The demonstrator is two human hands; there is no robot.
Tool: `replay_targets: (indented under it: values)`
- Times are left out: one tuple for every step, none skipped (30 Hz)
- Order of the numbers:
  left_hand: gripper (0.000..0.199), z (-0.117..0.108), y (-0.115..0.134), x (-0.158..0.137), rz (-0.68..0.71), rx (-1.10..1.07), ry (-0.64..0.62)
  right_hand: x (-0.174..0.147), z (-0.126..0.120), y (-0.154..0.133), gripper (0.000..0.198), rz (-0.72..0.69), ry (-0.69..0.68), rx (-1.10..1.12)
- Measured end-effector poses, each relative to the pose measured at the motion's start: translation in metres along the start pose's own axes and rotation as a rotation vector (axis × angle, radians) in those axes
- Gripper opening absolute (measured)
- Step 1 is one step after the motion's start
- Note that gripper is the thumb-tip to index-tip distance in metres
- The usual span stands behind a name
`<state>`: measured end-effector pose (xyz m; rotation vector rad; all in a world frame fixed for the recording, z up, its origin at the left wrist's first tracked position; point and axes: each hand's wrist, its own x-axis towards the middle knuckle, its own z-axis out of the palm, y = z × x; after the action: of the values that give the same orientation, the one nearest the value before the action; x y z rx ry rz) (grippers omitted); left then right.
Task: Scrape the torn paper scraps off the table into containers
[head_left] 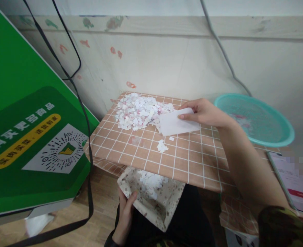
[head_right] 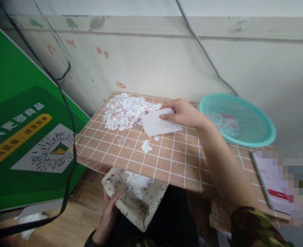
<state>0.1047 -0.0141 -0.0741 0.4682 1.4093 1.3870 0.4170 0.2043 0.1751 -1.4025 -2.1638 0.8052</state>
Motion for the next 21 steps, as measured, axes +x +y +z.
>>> replay_targets:
  values:
    - [0.087,0.0,0.0,0.0,0.0,-0.003,-0.003,0.0,0.0,0.0,0.033,0.006,0.016,-0.008]
    - [0.087,0.0,0.0,0.001,-0.001,-0.003,-0.007,0.0,0.0,0.0,0.033,0.003,0.018,-0.018]
    - [0.086,-0.001,-0.001,0.001,-0.002,-0.002,-0.01,0.0,0.001,0.001,0.033,-0.006,0.01,-0.03]
    - [0.086,-0.001,-0.001,0.002,-0.004,0.0,-0.013,0.0,0.001,0.001,0.032,-0.018,-0.002,-0.042]
    - [0.085,-0.002,-0.001,0.002,-0.005,0.001,-0.014,0.001,0.002,0.002,0.032,-0.029,-0.01,-0.054]
    - [0.085,-0.002,-0.002,0.002,-0.005,0.0,-0.016,0.001,0.001,0.002,0.031,-0.035,-0.01,-0.067]
    - [0.086,-0.002,-0.002,0.002,-0.005,-0.002,-0.016,0.001,0.001,0.003,0.031,-0.038,0.0,-0.079]
    - [0.087,-0.002,-0.002,0.002,-0.007,-0.004,-0.015,0.001,0.0,0.004,0.031,-0.035,0.018,-0.09]
    - [0.088,-0.002,-0.001,0.002,-0.01,-0.003,-0.011,0.001,-0.002,0.005,0.032,-0.03,0.039,-0.097]
    - [0.088,-0.002,-0.001,0.002,-0.013,-0.002,-0.007,0.001,-0.003,0.006,0.032,-0.026,0.058,-0.099]
    - [0.088,-0.001,-0.001,0.002,-0.015,-0.001,-0.005,0.0,-0.004,0.006,0.033,-0.023,0.073,-0.097]
    - [0.088,-0.001,0.0,0.002,-0.016,-0.001,-0.005,0.0,-0.003,0.005,0.033,-0.023,0.08,-0.09]
    - [0.087,-0.001,0.0,0.001,-0.015,-0.003,-0.006,0.0,-0.002,0.004,0.033,-0.026,0.083,-0.076]
    - [0.086,0.0,0.0,0.001,-0.014,-0.004,-0.008,0.001,0.001,0.002,0.033,-0.034,0.088,-0.055]
    - [0.086,0.0,0.0,0.001,-0.011,-0.004,-0.011,0.003,0.006,0.0,0.033,-0.048,0.096,-0.032]
    - [0.086,-0.001,0.0,0.001,-0.009,-0.001,-0.012,0.004,0.011,-0.002,0.033,-0.065,0.104,-0.014]
    - [0.086,-0.001,0.0,0.001,-0.005,0.003,-0.013,0.006,0.016,-0.005,0.033,-0.084,0.105,-0.006]
    - [0.087,-0.001,0.0,0.001,-0.003,0.008,-0.015,0.007,0.02,-0.007,0.033,-0.103,0.098,-0.012]
    - [0.087,-0.002,0.0,0.001,-0.001,0.013,-0.017,0.008,0.023,-0.008,0.032,-0.12,0.086,-0.031]
    - [0.087,-0.002,0.0,0.001,-0.001,0.017,-0.02,0.009,0.024,-0.009,0.031,-0.131,0.07,-0.06]
    - [0.087,-0.003,0.0,0.001,-0.006,0.021,-0.021,0.009,0.024,-0.009,0.03,-0.132,0.059,-0.094]
